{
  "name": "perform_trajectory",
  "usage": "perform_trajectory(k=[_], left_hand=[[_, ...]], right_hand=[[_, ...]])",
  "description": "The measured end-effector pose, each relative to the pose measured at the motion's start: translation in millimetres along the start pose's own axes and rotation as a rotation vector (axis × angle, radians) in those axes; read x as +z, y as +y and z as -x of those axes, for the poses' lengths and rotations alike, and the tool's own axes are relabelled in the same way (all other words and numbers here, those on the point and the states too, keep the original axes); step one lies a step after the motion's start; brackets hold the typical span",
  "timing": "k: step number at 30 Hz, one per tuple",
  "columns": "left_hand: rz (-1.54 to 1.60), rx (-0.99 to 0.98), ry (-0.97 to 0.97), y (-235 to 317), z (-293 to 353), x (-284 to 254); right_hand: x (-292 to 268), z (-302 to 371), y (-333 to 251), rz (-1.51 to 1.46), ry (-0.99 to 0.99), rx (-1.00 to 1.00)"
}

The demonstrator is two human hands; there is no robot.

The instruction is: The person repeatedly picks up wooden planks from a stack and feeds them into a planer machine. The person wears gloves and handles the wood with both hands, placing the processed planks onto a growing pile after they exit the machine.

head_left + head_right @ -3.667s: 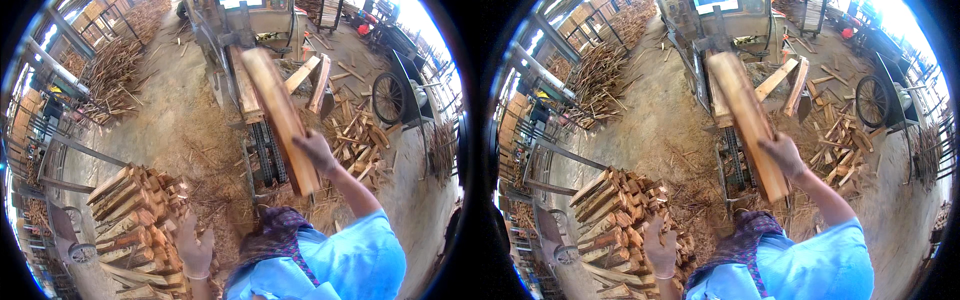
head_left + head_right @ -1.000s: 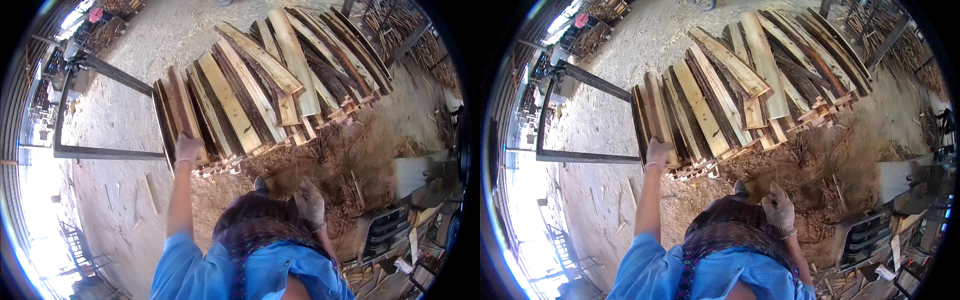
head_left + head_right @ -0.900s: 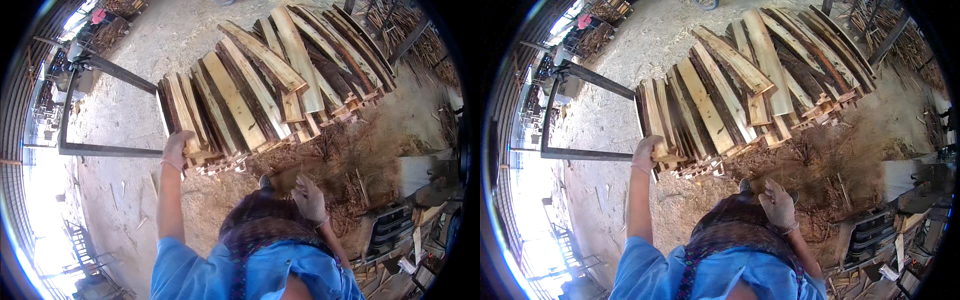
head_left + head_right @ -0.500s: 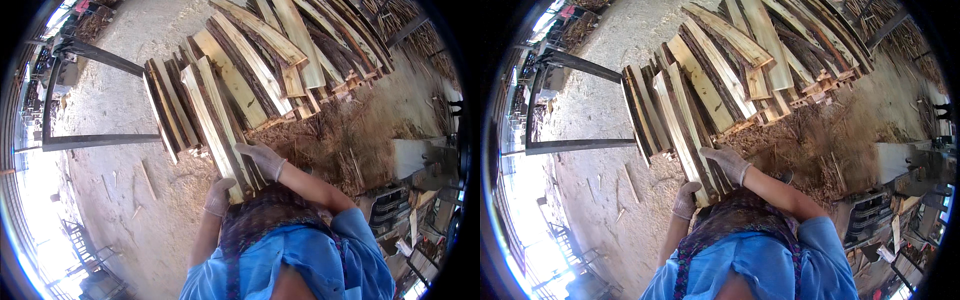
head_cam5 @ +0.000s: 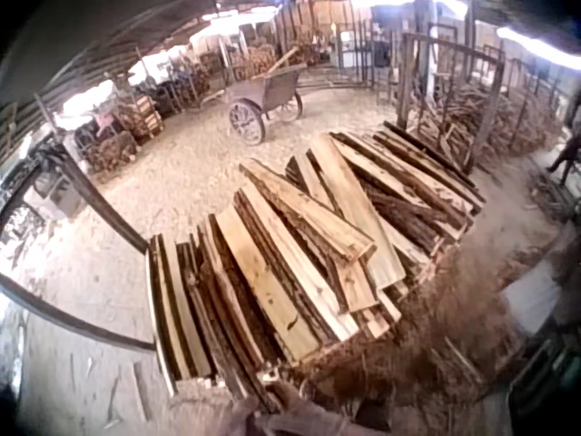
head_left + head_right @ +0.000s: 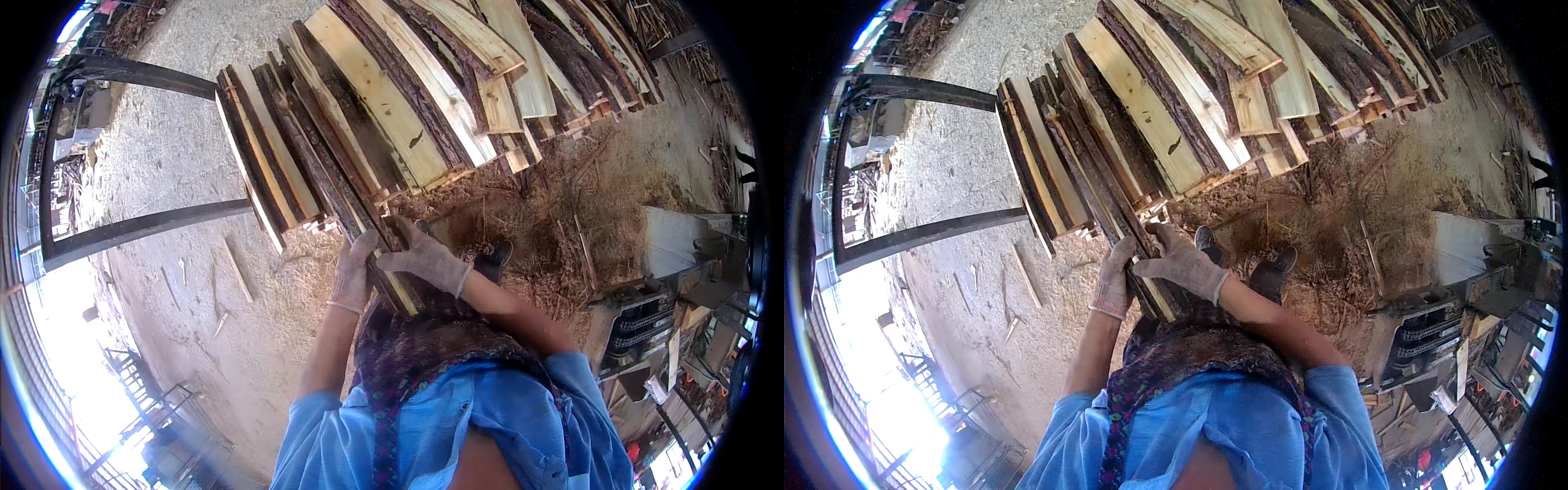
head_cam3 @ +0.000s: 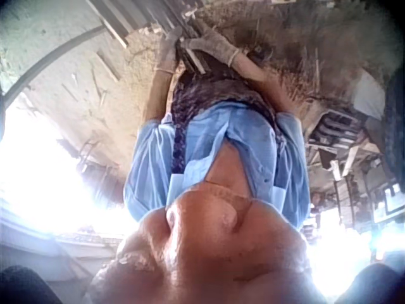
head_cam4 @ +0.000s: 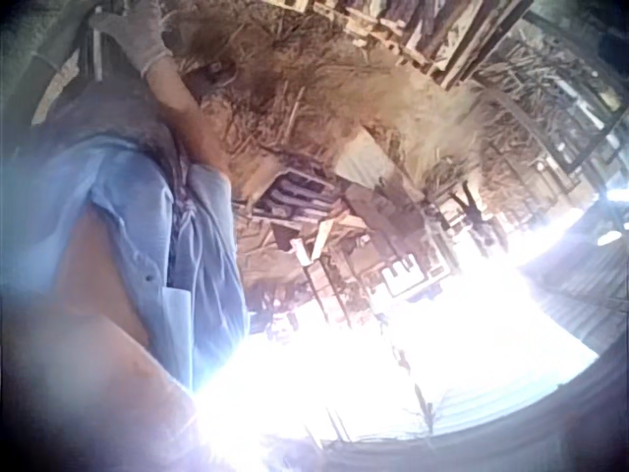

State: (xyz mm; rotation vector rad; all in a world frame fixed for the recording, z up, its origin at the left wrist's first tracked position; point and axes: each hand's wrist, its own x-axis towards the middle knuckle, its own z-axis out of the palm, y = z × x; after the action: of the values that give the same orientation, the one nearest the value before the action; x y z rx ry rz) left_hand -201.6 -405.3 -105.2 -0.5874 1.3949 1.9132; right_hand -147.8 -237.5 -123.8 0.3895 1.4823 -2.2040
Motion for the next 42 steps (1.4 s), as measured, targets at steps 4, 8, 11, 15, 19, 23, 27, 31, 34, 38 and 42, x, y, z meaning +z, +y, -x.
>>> perform_trajectory(k=[4,8,11,15,19,23,27,31,34,38,42], left_hand=[[-0.103,0.000,-0.007,6.9,-0.3,-7.4],[-0.258,0.097,0.036,9.3,1.8,-13.5],[-0.214,0.045,0.058,16.7,9.3,-17.5],[-0.005,-0.027,0.093,25.2,26.8,-6.9],[0.039,-0.001,0.056,25.0,32.8,0.4],[0.100,0.008,0.048,27.9,46.6,-8.9],[0.099,0.011,0.108,27.7,54.8,-14.9],[0.101,-0.026,-0.010,31.7,58.3,-14.9],[-0.173,0.004,0.121,26.0,53.8,-3.6],[-0.322,0.136,0.246,-6.0,37.1,14.9],[-0.552,0.267,0.339,-24.5,24.6,15.9]], right_hand=[[4.6,-10.1,10.9,-0.145,-0.137,0.079],[5.2,-11.5,7.8,0.112,-0.180,0.080],[4.7,-1.8,-1.5,0.032,-0.170,0.164],[-21.0,20.1,-29.7,0.008,-0.168,0.171],[-29.9,22.9,-29.8,-0.038,-0.158,0.116],[-46.4,27.7,-18.0,-0.198,-0.174,0.163],[-68.9,30.4,12.3,-0.042,-0.130,0.083],[-71.8,42.9,8.1,-0.044,-0.221,0.102],[-63.3,64.9,-9.4,0.106,-0.207,0.061],[-22.1,73.2,-70.7,0.227,-0.115,0.042],[-1.1,71.0,-92.7,0.765,0.172,0.124]])
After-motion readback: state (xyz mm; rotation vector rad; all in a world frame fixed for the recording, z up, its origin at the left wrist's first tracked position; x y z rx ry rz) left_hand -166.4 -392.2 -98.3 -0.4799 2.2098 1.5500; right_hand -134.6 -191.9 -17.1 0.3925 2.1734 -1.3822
